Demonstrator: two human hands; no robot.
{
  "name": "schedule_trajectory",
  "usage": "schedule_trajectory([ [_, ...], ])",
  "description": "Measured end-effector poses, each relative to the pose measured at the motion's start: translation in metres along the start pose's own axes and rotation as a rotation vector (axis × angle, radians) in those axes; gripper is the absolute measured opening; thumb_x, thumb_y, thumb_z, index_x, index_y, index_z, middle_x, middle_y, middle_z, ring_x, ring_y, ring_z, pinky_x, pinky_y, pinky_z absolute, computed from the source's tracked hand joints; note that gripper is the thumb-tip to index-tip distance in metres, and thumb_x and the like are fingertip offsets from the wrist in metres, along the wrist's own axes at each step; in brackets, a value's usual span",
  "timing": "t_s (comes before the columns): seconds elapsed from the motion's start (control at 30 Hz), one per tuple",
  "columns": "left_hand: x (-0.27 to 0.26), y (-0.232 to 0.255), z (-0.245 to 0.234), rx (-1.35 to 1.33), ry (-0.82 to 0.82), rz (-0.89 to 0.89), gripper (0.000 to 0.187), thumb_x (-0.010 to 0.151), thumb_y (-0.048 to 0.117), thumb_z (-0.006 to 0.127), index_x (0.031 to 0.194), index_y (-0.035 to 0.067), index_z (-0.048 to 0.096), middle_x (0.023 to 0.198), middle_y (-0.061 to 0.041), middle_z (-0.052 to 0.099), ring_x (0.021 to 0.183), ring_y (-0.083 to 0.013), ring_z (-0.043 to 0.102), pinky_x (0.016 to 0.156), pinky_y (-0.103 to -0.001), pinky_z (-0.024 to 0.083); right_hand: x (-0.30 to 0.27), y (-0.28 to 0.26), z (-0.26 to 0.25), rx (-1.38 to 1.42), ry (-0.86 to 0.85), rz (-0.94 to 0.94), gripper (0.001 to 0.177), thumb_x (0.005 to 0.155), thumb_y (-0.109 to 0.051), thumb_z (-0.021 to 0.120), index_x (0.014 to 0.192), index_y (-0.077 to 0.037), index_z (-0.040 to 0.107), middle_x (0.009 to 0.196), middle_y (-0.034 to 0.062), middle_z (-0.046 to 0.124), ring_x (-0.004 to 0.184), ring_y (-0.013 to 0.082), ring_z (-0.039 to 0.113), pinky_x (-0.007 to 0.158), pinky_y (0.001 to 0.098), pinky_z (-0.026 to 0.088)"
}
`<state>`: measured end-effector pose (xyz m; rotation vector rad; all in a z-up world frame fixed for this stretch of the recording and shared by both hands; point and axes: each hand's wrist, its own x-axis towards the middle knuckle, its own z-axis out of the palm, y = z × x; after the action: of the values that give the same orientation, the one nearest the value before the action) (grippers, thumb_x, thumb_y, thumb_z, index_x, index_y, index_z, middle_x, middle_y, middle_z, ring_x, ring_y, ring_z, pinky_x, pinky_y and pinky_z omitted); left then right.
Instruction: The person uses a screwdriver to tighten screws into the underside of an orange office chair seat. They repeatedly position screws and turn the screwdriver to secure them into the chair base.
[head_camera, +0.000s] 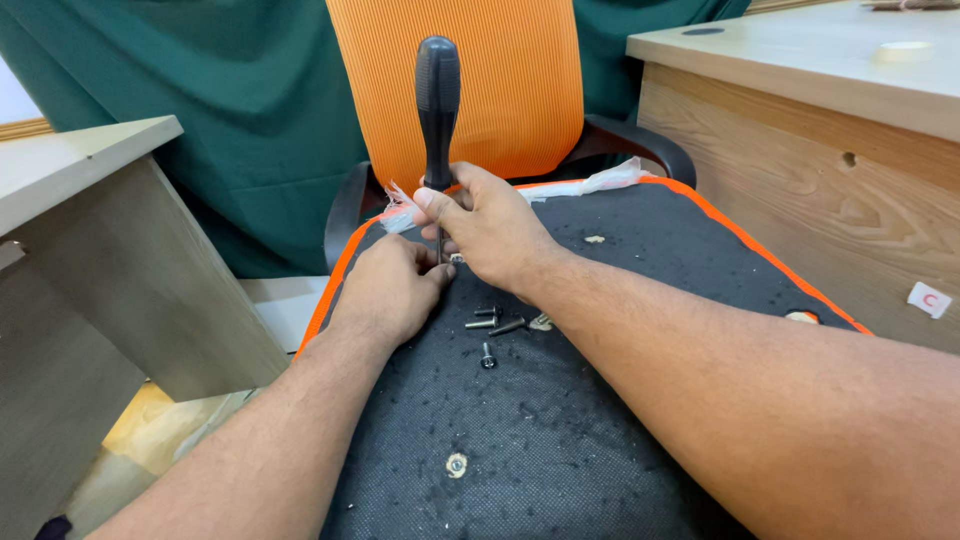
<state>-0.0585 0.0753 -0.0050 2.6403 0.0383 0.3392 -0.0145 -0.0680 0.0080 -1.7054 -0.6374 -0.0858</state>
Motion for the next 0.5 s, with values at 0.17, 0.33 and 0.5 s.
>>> schedule_trajectory([
  [0.17,0.024,0.003,0.0,0.09,-0.042,-0.008,0.039,0.089,0.047,0.071,0.096,0.01,0.078,0.094,-0.015,0.078,0.093,-0.0301,0.074,0.087,-0.046,0.055,0.013,0.018,0.0,0.083,0.016,-0.038,0.039,0.101,-0.025,0.058,0.136,-0.007,0.055,0.102,0.0046,0.073,0.09,0.0107,0.069,0.077,0.0284,0.061],
  [0.33,0.025,0.009,0.008,0.123,-0.03,-0.071,0.038,0.09,0.051,0.07,0.101,0.016,0.079,0.1,-0.013,0.077,0.099,-0.0305,0.072,0.089,-0.048,0.054,0.013,0.029,-0.004,0.091,0.081,-0.06,0.04,0.102,-0.024,0.058,0.138,-0.007,0.054,0.102,0.004,0.072,0.09,0.0104,0.069,0.076,0.0281,0.06],
  [0.5,0.035,0.014,0.011,0.134,-0.028,-0.05,0.036,0.087,0.05,0.07,0.108,0.022,0.078,0.106,-0.009,0.076,0.103,-0.0291,0.071,0.09,-0.048,0.054,0.014,0.031,-0.003,-0.003,0.129,-0.008,0.047,0.101,-0.027,0.057,0.145,-0.012,0.051,0.104,0.0028,0.075,0.093,0.0107,0.072,0.077,0.027,0.061],
])
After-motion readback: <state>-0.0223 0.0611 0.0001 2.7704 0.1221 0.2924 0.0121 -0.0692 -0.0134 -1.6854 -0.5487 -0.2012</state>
